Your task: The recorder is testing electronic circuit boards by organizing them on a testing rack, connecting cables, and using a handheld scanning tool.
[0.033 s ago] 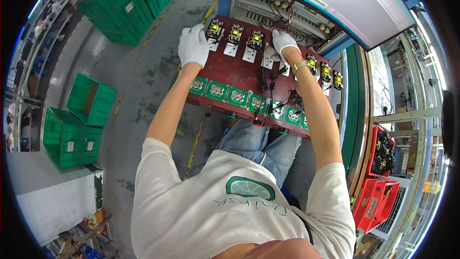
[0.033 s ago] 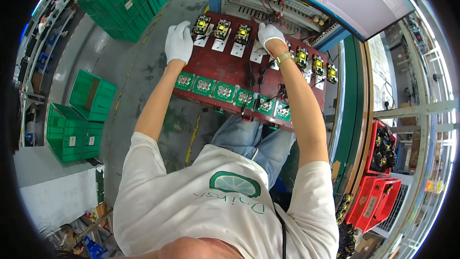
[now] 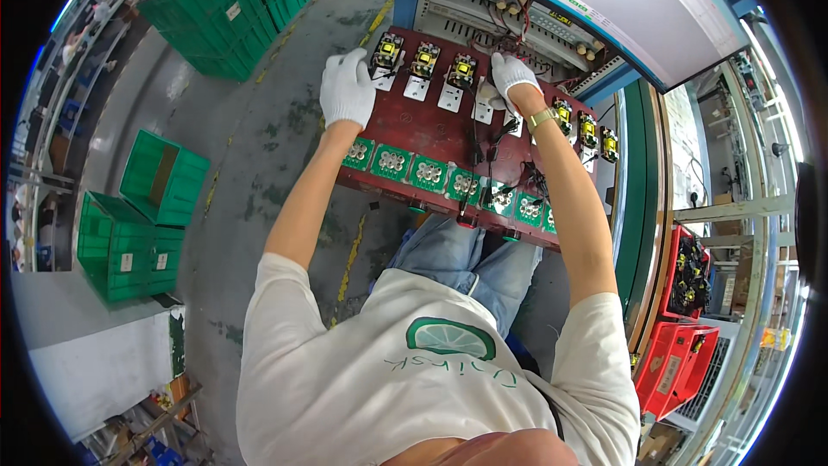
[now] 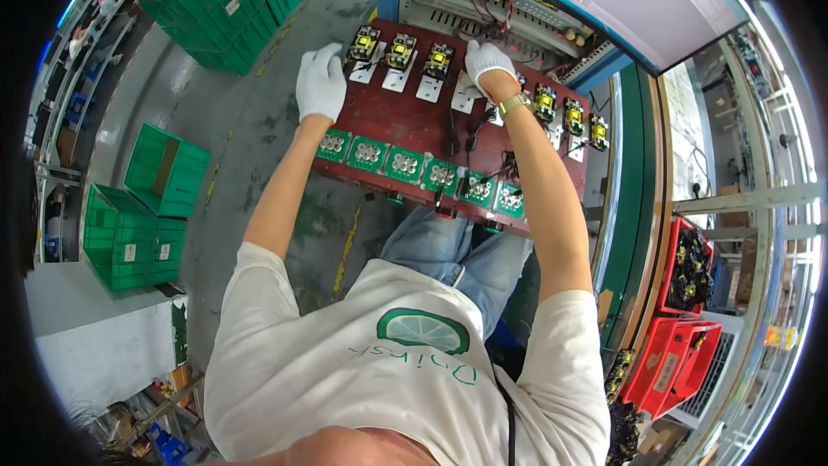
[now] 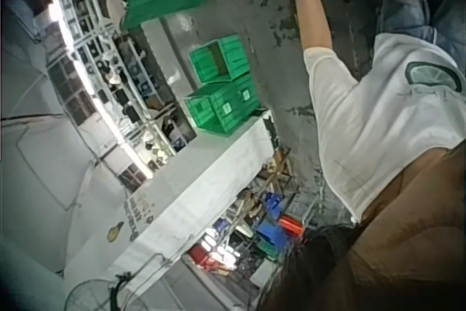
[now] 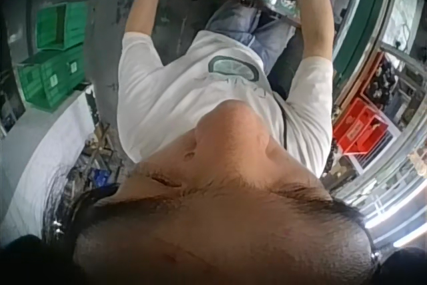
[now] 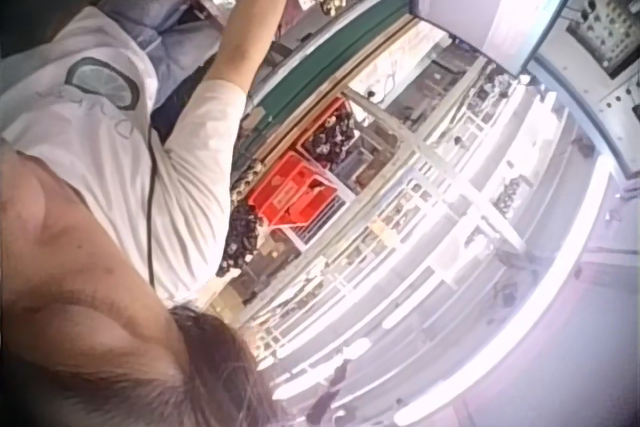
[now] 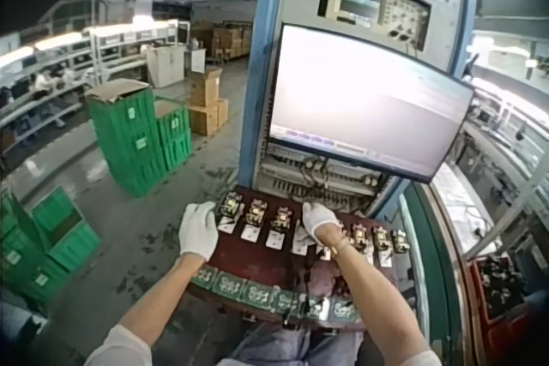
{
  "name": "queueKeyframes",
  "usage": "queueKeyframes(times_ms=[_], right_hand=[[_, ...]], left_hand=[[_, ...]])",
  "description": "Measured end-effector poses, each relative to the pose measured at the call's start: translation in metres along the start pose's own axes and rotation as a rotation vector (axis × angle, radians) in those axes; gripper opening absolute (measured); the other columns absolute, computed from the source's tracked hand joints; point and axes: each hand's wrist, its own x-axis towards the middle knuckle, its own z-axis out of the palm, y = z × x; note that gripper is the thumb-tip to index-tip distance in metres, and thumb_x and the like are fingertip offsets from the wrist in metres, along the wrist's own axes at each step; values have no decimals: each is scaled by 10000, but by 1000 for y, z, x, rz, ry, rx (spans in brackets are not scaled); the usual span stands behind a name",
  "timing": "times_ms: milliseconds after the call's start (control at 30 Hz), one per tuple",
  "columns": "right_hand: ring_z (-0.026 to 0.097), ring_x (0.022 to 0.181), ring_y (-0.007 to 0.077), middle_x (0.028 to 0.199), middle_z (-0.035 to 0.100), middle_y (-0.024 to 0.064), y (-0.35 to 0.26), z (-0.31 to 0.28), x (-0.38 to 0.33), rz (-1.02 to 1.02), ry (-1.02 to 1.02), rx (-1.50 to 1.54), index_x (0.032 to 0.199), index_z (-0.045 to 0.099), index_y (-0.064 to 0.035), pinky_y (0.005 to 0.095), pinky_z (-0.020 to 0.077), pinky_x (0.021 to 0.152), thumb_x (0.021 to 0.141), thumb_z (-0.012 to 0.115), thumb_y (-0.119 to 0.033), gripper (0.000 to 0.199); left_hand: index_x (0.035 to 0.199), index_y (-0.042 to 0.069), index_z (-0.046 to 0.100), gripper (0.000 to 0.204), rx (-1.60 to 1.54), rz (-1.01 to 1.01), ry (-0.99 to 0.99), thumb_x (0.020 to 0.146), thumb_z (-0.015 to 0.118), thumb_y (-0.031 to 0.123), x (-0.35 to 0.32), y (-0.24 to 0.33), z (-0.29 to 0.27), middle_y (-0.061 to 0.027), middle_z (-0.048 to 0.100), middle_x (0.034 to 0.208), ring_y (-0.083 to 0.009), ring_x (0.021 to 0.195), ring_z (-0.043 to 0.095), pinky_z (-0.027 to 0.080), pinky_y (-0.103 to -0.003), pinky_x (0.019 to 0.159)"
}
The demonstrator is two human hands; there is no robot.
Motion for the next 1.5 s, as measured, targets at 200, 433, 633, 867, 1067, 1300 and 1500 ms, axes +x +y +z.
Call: queueKeyframes(times_ms=[200,433,633,867,1067,1300,1500], right_hand=[[711,861,363,1041,742,215,-9,-11,5,13,-4,-77,1203,668,37,452,536,657,1013,510,-421,520],[709,886,413,1040,748,235,-16,-4,-2,39,-21,-176,1149,678,60,487,542,726,1021,472,-408,527],[706,907,456,1039,754,253,-31,-25,-7,133,-90,-213,1102,686,80,517,546,785,1028,441,-397,542],[704,932,506,1038,760,274,-36,-23,-8,148,-152,-295,1048,696,103,552,552,853,1035,403,-384,569],[715,920,510,991,755,288,-2,13,5,-510,-83,-899,1064,692,81,567,578,820,1043,430,-401,548],[724,851,463,928,741,238,-7,1,-58,-411,293,-591,1000,707,-6,531,590,751,1038,502,-329,384],[679,666,376,811,731,158,43,-22,-196,-551,18,-682,924,680,-36,468,552,634,966,637,-284,255]], left_hand=[[965,77,765,117,-138,101,-187,914,691,152,-119,44,-48,-101,728,930,-320,812,667,541,-413,748],[897,108,711,229,-66,66,-410,860,781,322,-196,109,-3,-109,698,809,-356,650,679,543,-446,595],[1004,60,723,284,95,-20,-607,842,775,286,-199,110,1,-136,742,879,-364,710,716,566,-456,631],[1113,-21,740,340,-165,-102,-762,844,742,187,-189,106,-16,-149,761,928,-319,678,708,564,-416,615],[1127,-8,721,195,-1366,-990,-934,950,658,44,-160,52,-59,-82,721,903,-64,660,565,375,-187,507],[1063,9,647,133,-1564,-1002,-931,938,684,-16,-142,48,-77,-113,724,947,-109,651,583,440,-200,561],[999,18,657,129,-900,-506,-582,902,713,-46,-111,56,-57,-104,757,929,-128,728,673,525,-232,658]])
